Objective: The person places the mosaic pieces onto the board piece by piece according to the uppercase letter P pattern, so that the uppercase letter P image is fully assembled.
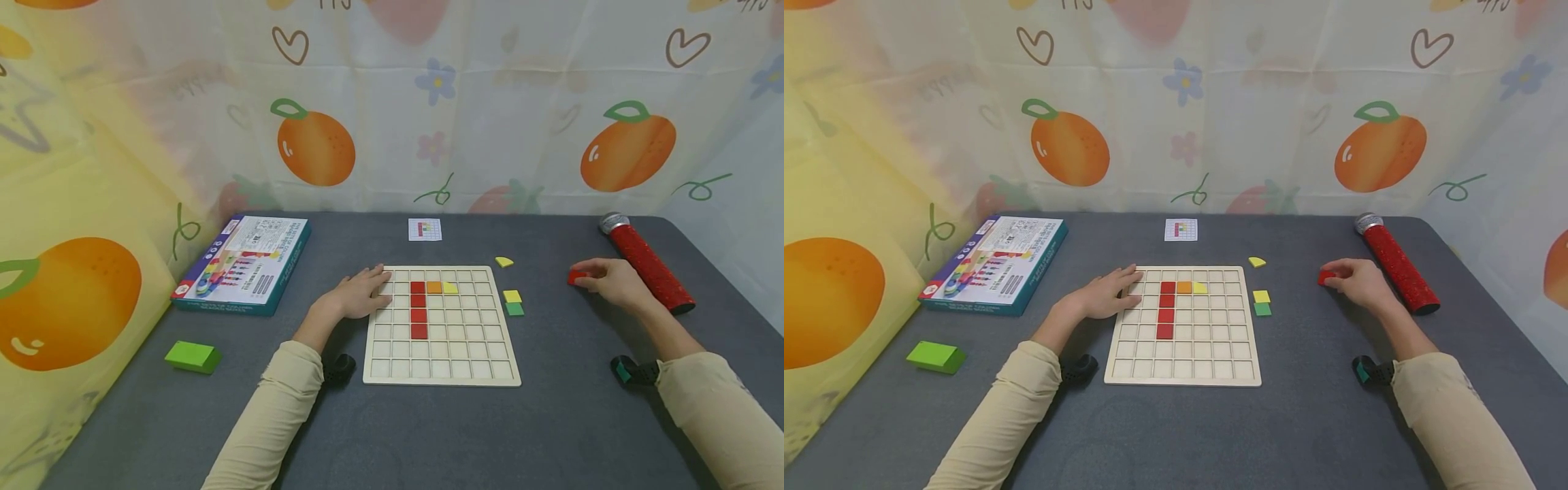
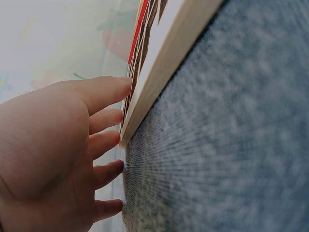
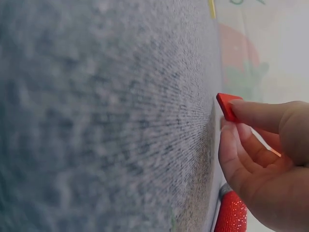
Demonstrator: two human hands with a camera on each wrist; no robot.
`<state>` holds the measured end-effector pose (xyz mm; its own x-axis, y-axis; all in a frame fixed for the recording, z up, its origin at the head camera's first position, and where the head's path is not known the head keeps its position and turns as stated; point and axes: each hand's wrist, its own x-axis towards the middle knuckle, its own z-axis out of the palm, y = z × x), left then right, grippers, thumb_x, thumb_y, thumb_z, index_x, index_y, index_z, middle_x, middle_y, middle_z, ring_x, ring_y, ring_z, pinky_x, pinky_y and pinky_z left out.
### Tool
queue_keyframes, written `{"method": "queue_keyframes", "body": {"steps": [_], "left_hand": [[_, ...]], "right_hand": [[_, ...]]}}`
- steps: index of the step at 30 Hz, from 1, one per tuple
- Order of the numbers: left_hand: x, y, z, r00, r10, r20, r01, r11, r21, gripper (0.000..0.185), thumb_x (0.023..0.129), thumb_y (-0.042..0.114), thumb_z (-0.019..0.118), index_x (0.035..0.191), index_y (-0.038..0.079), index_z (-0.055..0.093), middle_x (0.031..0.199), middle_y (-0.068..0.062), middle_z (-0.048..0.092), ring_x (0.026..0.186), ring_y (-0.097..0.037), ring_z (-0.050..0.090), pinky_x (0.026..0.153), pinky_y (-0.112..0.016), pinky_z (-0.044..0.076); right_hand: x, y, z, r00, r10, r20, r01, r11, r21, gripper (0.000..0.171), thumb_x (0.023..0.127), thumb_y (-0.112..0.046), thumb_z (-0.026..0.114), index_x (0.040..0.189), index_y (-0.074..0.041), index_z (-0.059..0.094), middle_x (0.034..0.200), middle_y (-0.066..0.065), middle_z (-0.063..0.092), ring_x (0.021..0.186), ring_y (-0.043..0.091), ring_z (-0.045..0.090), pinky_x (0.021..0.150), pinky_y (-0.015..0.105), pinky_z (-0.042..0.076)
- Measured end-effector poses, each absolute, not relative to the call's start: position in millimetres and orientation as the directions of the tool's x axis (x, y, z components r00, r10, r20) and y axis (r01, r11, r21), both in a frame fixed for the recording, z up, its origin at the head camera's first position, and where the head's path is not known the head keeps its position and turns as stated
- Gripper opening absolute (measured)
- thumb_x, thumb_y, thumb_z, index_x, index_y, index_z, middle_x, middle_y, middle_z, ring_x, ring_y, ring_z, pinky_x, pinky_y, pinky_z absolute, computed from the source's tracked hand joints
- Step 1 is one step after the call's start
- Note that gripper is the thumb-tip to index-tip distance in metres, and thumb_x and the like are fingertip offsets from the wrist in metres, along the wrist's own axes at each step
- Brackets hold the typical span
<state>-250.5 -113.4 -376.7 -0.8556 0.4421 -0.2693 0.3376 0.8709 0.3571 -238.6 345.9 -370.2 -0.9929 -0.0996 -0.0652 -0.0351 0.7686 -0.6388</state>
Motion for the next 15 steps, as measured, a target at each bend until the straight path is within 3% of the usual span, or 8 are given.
{"method": "queue_keyframes", "body": {"steps": [7,15], "left_hand": [[-249,-113,-375,-0.857,0.442,-0.266,0.337,0.869,0.362,0.064,0.100,0.037,0.048,0.153,0.012,0.023,0.158,-0.010,0.013,0.143,-0.031,0.009,0.111,-0.055,0.010],[-251,-113,-377,-0.850,0.457,-0.262,0.351,0.863,0.364,0.063,0.100,0.036,0.047,0.153,0.011,0.022,0.158,-0.009,0.011,0.143,-0.032,0.009,0.110,-0.056,0.010]], "right_hand": [[-235,342,-369,-0.987,-0.117,-0.111,0.011,0.638,-0.770,0.042,0.094,-0.013,0.062,0.128,0.009,0.052,0.112,0.023,0.063,0.083,0.007,0.065,0.070,0.026,0.054],[-233,330,-367,-0.978,-0.150,-0.147,0.047,0.525,-0.850,0.049,0.094,-0.014,0.063,0.131,0.013,0.046,0.114,0.019,0.061,0.086,0.006,0.065,0.077,0.027,0.053]]}}
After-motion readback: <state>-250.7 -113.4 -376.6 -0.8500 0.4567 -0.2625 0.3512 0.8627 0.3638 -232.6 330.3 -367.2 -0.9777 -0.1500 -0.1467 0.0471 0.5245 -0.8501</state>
